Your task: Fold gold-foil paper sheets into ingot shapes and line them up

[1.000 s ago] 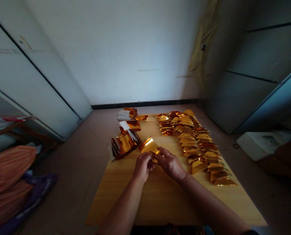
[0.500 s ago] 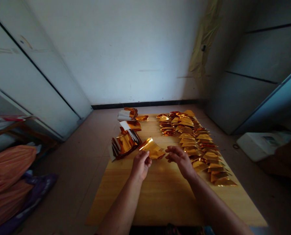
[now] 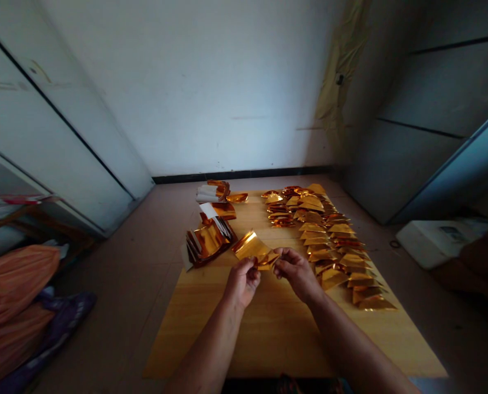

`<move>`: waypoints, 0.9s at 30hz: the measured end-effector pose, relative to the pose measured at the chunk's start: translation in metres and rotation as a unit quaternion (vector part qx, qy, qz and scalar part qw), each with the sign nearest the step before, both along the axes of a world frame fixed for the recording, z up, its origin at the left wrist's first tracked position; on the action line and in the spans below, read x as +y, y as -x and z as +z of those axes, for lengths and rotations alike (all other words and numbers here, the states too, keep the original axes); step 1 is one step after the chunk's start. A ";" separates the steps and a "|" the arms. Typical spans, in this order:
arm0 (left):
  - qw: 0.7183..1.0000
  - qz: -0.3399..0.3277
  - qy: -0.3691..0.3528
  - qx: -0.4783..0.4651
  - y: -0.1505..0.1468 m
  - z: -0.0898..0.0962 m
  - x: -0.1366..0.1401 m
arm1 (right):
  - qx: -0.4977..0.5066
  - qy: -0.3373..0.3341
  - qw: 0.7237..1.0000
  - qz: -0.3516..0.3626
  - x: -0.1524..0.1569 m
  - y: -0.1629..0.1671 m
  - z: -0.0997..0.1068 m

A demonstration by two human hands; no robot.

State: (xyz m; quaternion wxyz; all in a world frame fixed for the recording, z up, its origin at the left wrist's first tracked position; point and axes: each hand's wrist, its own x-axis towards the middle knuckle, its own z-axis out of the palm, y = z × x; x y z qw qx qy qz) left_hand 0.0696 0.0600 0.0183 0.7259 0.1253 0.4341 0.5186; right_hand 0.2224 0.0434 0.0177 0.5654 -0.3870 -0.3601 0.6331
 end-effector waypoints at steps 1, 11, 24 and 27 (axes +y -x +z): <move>1.000 0.004 -0.002 0.004 -0.001 0.001 -0.001 | 0.001 0.006 1.000 0.010 -0.001 -0.001 0.002; 1.000 -0.003 0.013 0.004 -0.001 0.001 0.000 | 0.003 0.010 1.000 -0.004 0.000 0.002 0.002; 0.999 -0.048 -0.015 -0.006 -0.004 0.002 -0.001 | -0.103 -0.032 0.994 -0.017 0.002 -0.003 0.015; 0.996 -0.047 -0.082 0.008 -0.004 0.003 -0.004 | -0.082 0.004 0.995 -0.054 0.003 -0.001 0.010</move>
